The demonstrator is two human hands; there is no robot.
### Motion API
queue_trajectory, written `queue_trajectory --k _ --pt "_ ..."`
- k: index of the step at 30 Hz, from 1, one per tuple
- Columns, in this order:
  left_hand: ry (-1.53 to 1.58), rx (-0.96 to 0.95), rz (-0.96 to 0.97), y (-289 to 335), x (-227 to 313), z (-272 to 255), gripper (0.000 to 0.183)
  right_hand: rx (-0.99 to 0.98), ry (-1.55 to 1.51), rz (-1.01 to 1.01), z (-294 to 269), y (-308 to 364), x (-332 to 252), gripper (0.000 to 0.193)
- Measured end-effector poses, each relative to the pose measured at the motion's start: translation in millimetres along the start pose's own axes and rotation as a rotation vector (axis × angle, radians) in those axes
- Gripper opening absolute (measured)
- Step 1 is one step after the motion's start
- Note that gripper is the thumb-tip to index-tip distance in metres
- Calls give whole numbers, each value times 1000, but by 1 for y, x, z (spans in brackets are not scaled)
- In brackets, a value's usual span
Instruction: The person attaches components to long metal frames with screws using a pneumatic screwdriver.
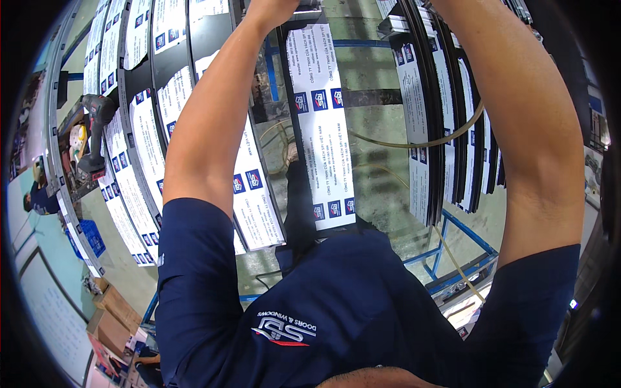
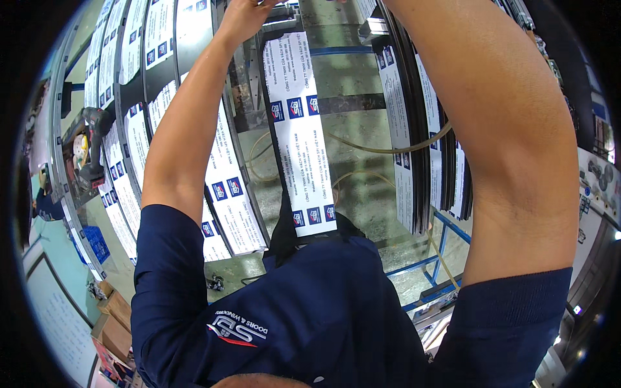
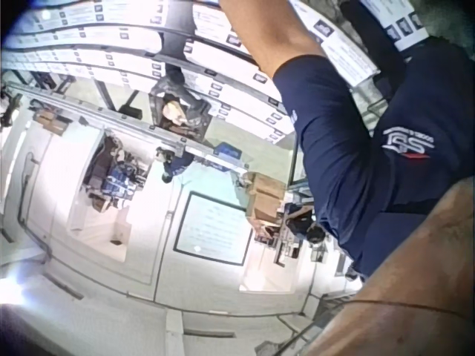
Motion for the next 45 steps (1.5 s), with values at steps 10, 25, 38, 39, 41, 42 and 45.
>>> queue_trajectory --k 10,25,38,39,41,42,45 --pt "-153 -78 -73 -9 -11 10 19 24 -121 19 -3 -11 16 19" --pt "-68 -90 -112 -21 -20 8 22 29 -66 78 -10 -9 21 14" --pt "371 -35 -201 -70 56 -9 53 2 8 98 -5 -14 25 11" --pt "371 -8 -202 -70 56 -11 54 -23 17 120 -3 -18 27 10" --pt "369 19 -205 -68 54 -10 54 -23 24 149 -5 -20 29 10" --pt "402 20 -208 -68 52 -9 54 -22 32 179 -4 -20 30 11" --pt "442 21 -198 -70 47 -1 55 -36 17 177 -5 -20 34 11"
Point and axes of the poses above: each hand's wrist, its own y-axis away from the middle knuckle, its own z-axis out of the palm, x = y × z, the point moved 9 cm from there along -y, towards the middle knuckle, and after that the axes turned 7 degrees about z, right-handed, at the moved point
